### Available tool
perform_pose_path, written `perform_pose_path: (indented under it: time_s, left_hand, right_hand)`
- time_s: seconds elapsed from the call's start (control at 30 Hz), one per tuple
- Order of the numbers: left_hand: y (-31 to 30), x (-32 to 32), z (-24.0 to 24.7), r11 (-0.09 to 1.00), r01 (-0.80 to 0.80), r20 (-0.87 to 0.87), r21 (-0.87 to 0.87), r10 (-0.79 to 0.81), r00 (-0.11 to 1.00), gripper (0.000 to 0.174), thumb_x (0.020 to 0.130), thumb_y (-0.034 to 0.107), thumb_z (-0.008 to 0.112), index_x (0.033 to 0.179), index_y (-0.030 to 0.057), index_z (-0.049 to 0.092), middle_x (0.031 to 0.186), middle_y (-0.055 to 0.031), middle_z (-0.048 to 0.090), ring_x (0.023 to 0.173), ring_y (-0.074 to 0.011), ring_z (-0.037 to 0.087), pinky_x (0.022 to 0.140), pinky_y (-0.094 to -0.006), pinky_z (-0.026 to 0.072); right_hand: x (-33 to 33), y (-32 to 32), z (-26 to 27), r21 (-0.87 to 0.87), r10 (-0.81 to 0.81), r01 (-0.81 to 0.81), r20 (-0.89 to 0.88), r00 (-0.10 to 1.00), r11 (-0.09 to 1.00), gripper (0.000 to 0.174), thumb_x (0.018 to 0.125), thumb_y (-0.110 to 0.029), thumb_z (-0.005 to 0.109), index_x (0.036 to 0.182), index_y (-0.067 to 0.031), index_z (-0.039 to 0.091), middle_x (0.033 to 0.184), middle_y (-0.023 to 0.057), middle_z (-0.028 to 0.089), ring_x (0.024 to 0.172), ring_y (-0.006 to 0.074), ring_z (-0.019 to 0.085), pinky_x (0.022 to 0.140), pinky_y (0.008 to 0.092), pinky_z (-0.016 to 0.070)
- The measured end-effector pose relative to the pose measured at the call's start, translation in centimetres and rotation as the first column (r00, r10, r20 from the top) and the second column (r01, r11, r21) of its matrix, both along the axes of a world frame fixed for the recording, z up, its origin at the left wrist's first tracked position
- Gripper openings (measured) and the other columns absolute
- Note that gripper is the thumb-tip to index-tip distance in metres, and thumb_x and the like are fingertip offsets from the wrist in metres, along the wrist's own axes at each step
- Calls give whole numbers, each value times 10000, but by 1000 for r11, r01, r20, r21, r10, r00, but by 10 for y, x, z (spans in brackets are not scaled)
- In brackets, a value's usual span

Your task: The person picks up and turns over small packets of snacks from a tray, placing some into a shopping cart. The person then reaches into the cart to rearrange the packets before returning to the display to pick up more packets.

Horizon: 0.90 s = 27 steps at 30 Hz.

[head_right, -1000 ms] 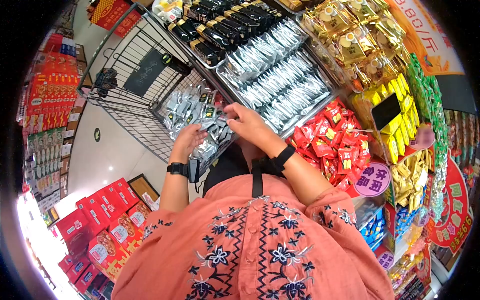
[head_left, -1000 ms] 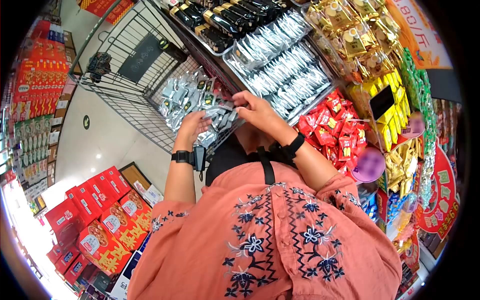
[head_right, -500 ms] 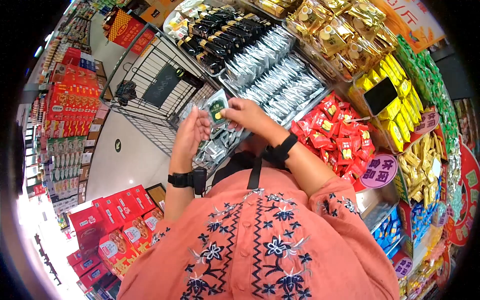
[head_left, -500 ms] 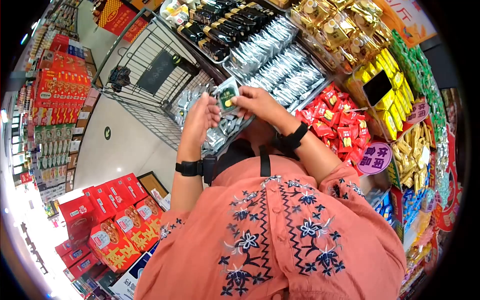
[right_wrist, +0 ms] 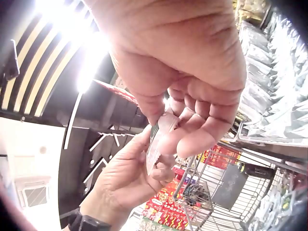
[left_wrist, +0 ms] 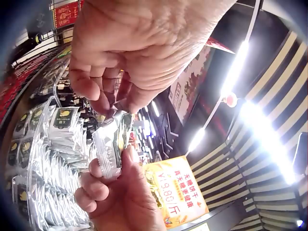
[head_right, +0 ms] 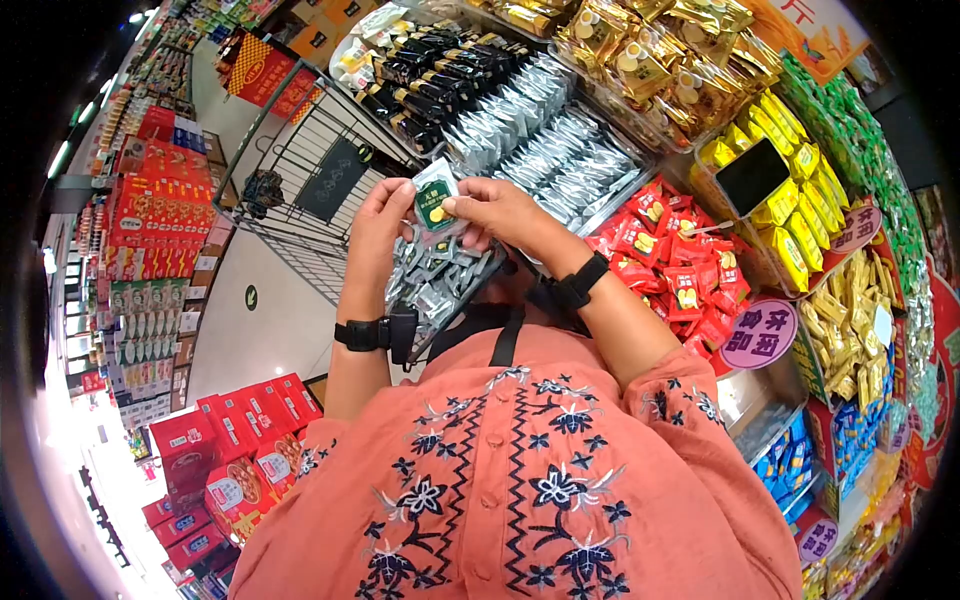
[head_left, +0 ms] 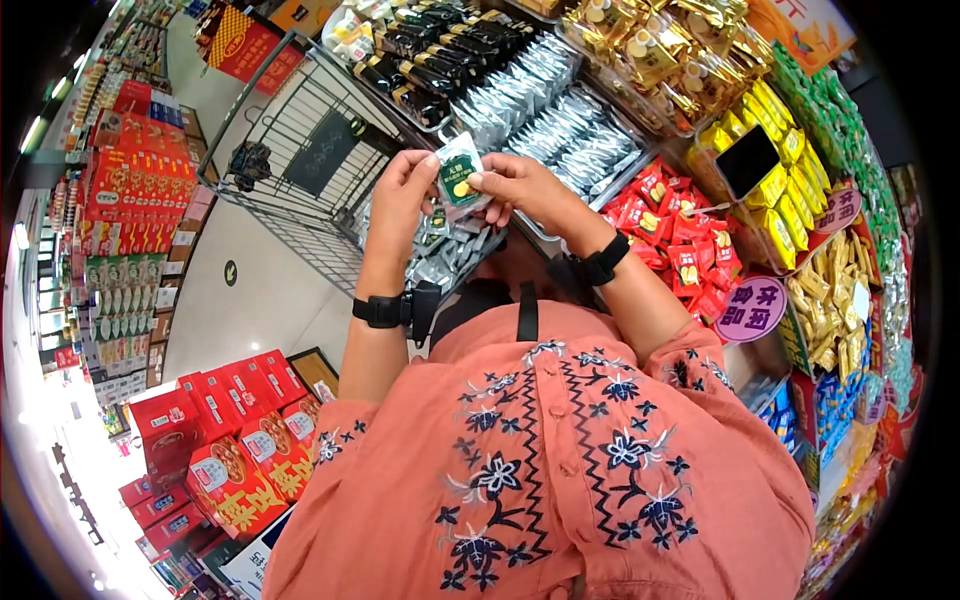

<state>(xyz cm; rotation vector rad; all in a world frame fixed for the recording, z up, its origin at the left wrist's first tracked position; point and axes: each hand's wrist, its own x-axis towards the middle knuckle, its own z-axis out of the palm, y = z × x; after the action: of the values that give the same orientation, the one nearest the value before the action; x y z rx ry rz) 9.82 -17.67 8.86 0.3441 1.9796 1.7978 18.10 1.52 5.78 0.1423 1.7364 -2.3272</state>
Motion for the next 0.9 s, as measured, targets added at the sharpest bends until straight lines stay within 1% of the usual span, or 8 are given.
perform_pose_path:
  time_s: [0.2,0.37,0.5,0.6,0.7,0.73,0.83,0.9]
  left_hand:
    - [8,-6,0,1000,-6,-67,-30,4,998,225,982,268,618,1049,55,644,887,15,619,751,-59,558,622,-212,440]
    - [10,-18,-17,999,-16,38,43,15,999,227,998,266,600,1084,58,624,915,3,641,767,-68,583,640,-214,458]
    - [18,-14,-17,987,-68,136,145,49,989,266,1011,288,588,1129,51,605,933,-7,651,771,-87,596,666,-226,475]
    - [17,-8,-12,988,-37,218,151,3,976,326,1003,321,600,1165,38,594,976,-26,660,807,-104,614,694,-240,487]
    - [7,-6,-26,997,78,166,-17,-74,983,383,990,351,617,1194,28,589,1027,-43,665,860,-116,632,718,-247,492]
    - [5,-3,-28,995,95,185,-39,-86,979,392,976,341,638,1204,26,590,1059,-50,665,892,-117,638,720,-241,488]
    - [6,2,-32,994,108,198,3,-106,974,366,968,306,650,1197,26,597,1051,-44,666,886,-116,637,722,-238,486]
    - [6,0,-35,994,105,194,7,-104,975,311,960,269,653,1157,33,604,1008,-31,664,850,-97,625,677,-223,472]
  right_hand:
    - [0,8,-4,-31,15,-15,9,1000,999,304,973,-326,640,1099,-49,640,861,5,680,645,68,642,572,214,525]
    - [-2,11,-8,-76,20,-19,7,1000,997,284,976,-308,639,1096,-51,634,882,18,677,662,80,652,578,209,529]
    - [-5,9,-15,-92,-37,40,35,999,995,291,960,-300,659,1083,-37,640,874,27,673,651,89,655,545,207,524]
    - [-6,9,-15,-100,-75,80,54,996,992,282,967,-293,651,1090,-41,620,883,36,675,668,96,664,562,215,533]
    - [-9,12,-23,-76,-80,84,62,995,994,286,981,-297,636,1117,-48,597,918,47,684,701,104,672,599,223,542]
    - [-10,12,-23,-75,-82,87,65,995,993,285,982,-294,636,1117,-47,596,925,51,685,707,106,674,600,222,543]
    - [-12,9,-29,-102,-78,86,81,994,991,290,979,-287,641,1130,-44,593,947,61,689,715,109,675,603,223,545]
    - [-13,8,-31,-112,-85,94,86,993,989,300,974,-284,648,1143,-42,592,960,65,688,711,106,668,602,222,542]
